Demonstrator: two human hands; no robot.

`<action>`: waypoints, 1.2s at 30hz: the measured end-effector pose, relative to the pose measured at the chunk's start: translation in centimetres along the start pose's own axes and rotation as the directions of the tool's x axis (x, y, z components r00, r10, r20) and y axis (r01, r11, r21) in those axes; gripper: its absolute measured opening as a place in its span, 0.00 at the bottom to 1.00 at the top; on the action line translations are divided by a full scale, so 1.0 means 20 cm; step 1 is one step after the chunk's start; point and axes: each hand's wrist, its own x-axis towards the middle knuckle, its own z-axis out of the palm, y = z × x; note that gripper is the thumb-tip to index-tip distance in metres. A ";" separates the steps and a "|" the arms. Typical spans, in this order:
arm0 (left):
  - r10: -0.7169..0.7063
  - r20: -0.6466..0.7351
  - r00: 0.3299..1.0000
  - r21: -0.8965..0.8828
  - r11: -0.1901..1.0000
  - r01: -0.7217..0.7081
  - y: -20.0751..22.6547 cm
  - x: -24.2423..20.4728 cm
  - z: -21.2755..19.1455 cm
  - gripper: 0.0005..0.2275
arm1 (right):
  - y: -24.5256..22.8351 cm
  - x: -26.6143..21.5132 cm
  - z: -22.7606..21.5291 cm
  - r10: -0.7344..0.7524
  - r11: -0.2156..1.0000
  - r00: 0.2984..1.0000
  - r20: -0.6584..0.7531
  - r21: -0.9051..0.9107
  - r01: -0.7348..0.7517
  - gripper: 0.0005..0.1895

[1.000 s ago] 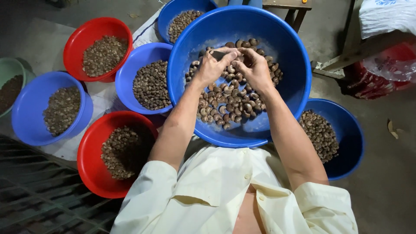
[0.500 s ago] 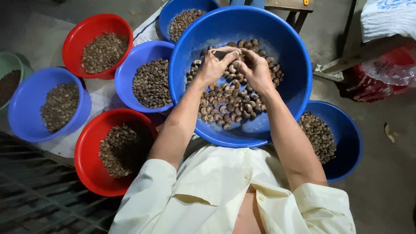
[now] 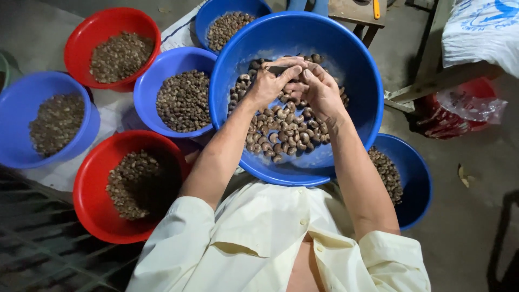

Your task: The person is manually cracking nuts one by one using a small metal tool and sorting them into different bowls.

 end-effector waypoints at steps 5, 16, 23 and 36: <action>-0.058 -0.032 0.998 -0.063 0.996 0.056 0.05 0.00 -0.01 0.07 | -0.02 -0.01 -0.01 0.018 1.000 1.000 0.020 0.007 -0.018 0.17; -0.117 -0.050 0.992 -0.008 0.993 0.116 0.06 0.02 -0.01 0.07 | -0.06 -0.05 0.02 0.014 0.996 1.000 0.019 0.093 -0.016 0.20; -0.233 -0.202 0.951 0.082 0.964 0.253 0.02 0.02 -0.06 0.12 | -0.03 -0.01 -0.03 -0.177 0.907 0.982 -0.073 -0.400 0.133 0.13; 0.011 -0.208 0.978 0.198 0.980 0.031 -0.13 0.02 -0.05 0.06 | -0.17 -0.94 -0.74 -0.676 0.603 0.589 -0.444 -0.792 0.095 0.08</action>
